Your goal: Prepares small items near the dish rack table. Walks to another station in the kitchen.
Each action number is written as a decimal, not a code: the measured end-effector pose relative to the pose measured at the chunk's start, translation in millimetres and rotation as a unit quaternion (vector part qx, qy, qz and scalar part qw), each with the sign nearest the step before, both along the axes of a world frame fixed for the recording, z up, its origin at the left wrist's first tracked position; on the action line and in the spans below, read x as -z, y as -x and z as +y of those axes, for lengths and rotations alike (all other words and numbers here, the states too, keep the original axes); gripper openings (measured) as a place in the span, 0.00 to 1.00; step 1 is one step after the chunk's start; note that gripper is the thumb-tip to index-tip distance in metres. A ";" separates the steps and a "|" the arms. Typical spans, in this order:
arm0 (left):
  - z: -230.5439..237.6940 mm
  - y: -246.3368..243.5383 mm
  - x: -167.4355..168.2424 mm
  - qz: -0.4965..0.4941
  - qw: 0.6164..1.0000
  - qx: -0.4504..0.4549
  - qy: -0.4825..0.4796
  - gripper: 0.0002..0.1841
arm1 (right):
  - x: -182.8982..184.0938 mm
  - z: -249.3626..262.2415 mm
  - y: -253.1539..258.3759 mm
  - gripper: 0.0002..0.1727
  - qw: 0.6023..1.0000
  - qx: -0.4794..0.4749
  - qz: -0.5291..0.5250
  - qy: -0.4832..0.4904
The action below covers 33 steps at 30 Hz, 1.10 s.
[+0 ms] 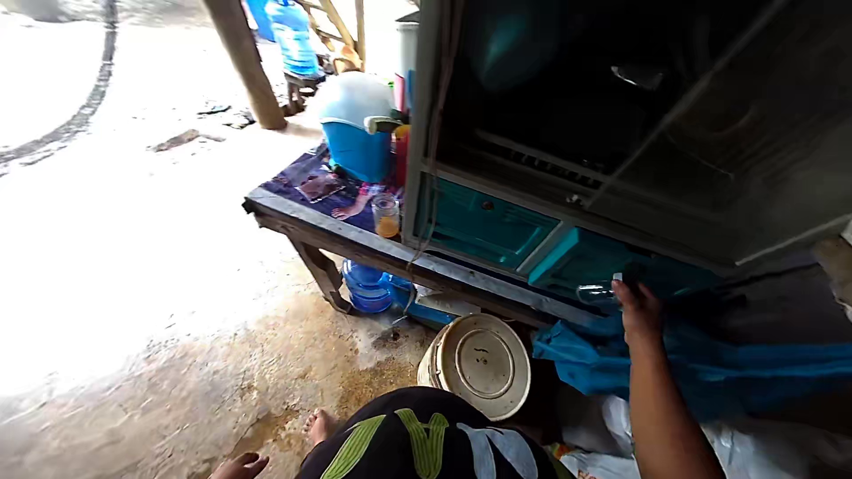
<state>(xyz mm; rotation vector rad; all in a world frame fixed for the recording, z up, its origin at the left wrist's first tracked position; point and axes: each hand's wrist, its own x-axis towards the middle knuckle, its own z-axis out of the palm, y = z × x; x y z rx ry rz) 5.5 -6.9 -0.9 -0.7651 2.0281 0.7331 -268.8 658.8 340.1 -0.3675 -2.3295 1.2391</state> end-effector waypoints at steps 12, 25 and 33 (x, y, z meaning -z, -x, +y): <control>-70.1 72.2 -167.5 0.323 0.933 -0.102 -0.124 0.46 | 72.4 -298.1 -78.4 0.34 0.944 -0.297 -0.051 0.135; -151.3 182.8 -297.0 0.605 0.741 0.164 -0.242 0.32 | 19.7 -603.7 -19.0 0.31 0.775 -0.603 -0.173 0.078; -208.8 262.3 -312.5 0.284 0.823 0.125 -0.475 0.34 | 26.2 -620.5 41.5 0.32 0.697 -0.711 0.063 -0.071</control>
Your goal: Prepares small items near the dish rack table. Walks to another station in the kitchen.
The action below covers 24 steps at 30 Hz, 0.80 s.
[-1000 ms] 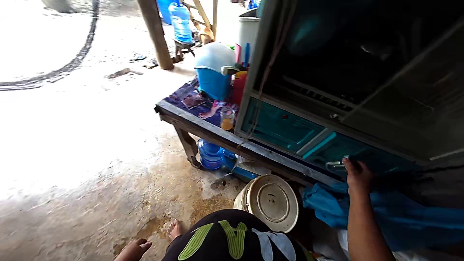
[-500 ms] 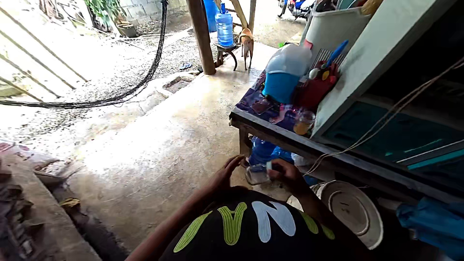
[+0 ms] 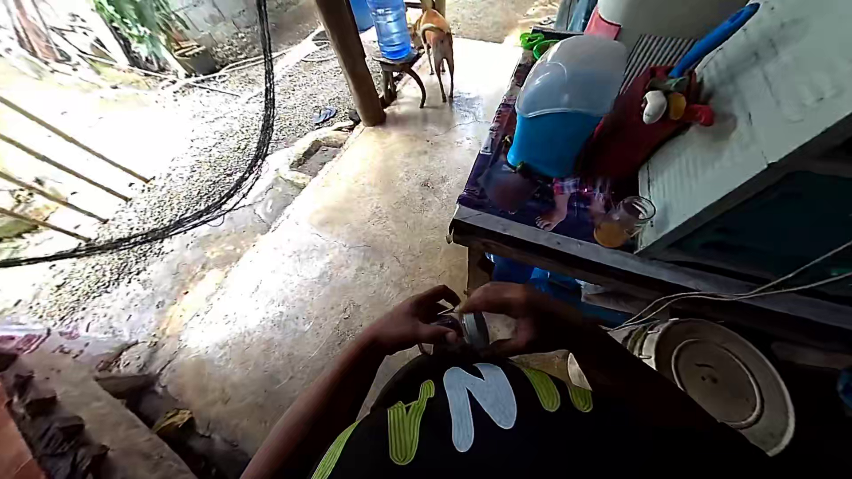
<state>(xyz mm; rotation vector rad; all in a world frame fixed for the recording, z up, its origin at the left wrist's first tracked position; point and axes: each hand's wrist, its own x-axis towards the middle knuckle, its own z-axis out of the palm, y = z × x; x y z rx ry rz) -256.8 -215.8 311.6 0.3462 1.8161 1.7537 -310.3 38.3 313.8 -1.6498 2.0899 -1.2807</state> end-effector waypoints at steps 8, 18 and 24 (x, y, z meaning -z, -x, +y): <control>-72.9 128.2 22.4 -0.132 0.974 0.100 -0.154 0.30 | 7.2 -32.9 99.5 0.13 0.958 0.184 0.183 0.120; -155.2 208.1 61.9 -0.066 0.960 -0.172 -0.212 0.35 | 36.3 71.0 230.0 0.42 0.760 0.549 -0.034 -0.345; -156.3 291.5 49.9 -0.051 0.976 -0.139 -0.163 0.45 | 33.6 -45.8 240.3 0.37 0.743 0.627 -0.017 -0.232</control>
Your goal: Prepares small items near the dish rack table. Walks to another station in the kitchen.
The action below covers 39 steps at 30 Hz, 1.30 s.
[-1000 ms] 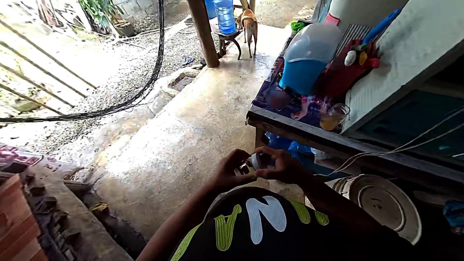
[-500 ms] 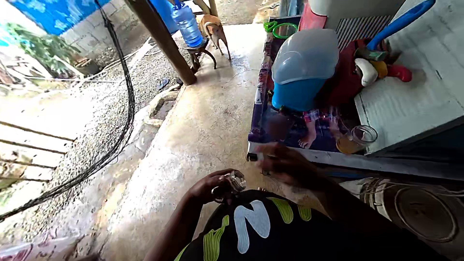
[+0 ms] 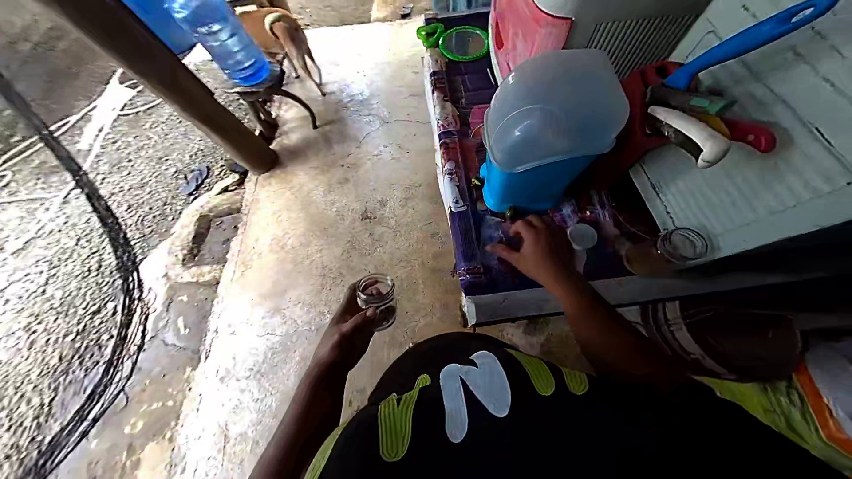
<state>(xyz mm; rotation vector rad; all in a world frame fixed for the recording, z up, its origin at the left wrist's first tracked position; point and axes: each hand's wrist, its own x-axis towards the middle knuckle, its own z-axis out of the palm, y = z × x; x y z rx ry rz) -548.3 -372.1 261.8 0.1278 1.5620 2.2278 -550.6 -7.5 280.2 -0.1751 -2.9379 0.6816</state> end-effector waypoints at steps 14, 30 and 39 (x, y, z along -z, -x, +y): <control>79.1 97.4 -30.9 0.249 0.874 0.346 0.234 0.35 | -64.6 11.6 -38.6 0.11 0.961 0.218 -0.092 0.142; 217.1 70.1 10.5 0.433 0.837 0.248 0.225 0.51 | -133.6 17.6 -111.4 0.04 0.905 0.228 0.093 0.347; 215.7 52.9 -80.5 0.361 0.890 0.280 -0.009 0.68 | -134.9 -12.7 -66.7 0.08 0.843 0.204 0.164 0.471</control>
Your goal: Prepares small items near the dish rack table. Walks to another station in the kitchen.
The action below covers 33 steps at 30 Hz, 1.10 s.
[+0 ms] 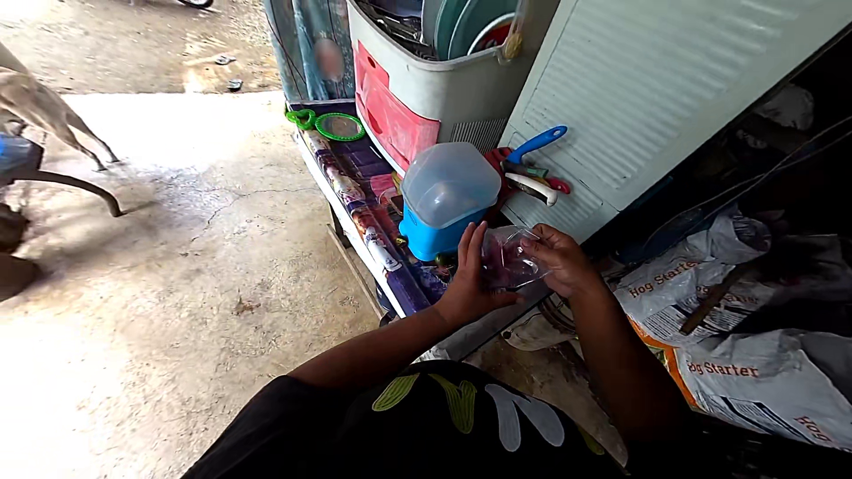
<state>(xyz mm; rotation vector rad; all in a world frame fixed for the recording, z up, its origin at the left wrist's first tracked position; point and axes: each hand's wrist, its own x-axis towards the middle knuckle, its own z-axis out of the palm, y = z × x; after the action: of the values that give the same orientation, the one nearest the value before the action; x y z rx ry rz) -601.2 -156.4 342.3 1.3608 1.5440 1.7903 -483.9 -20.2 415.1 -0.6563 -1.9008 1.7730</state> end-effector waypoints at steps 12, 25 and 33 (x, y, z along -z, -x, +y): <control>-16.1 54.8 9.8 0.201 0.961 -0.161 -0.097 0.45 | -17.4 -36.8 30.9 0.22 0.985 0.049 -0.037 -0.162; -24.7 73.3 0.1 0.016 1.000 0.011 -0.013 0.66 | -24.2 -52.6 43.0 0.06 0.959 0.029 -0.074 -0.273; -37.0 74.8 -19.6 -0.053 0.999 0.003 0.002 0.50 | -28.9 -56.0 48.9 0.20 0.972 0.041 -0.041 -0.226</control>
<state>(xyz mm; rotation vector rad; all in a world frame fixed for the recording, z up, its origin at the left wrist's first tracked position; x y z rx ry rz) -675.9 -193.3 361.9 1.2464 1.4846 1.8236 -532.8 -76.2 444.1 -0.6306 -2.1960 1.2135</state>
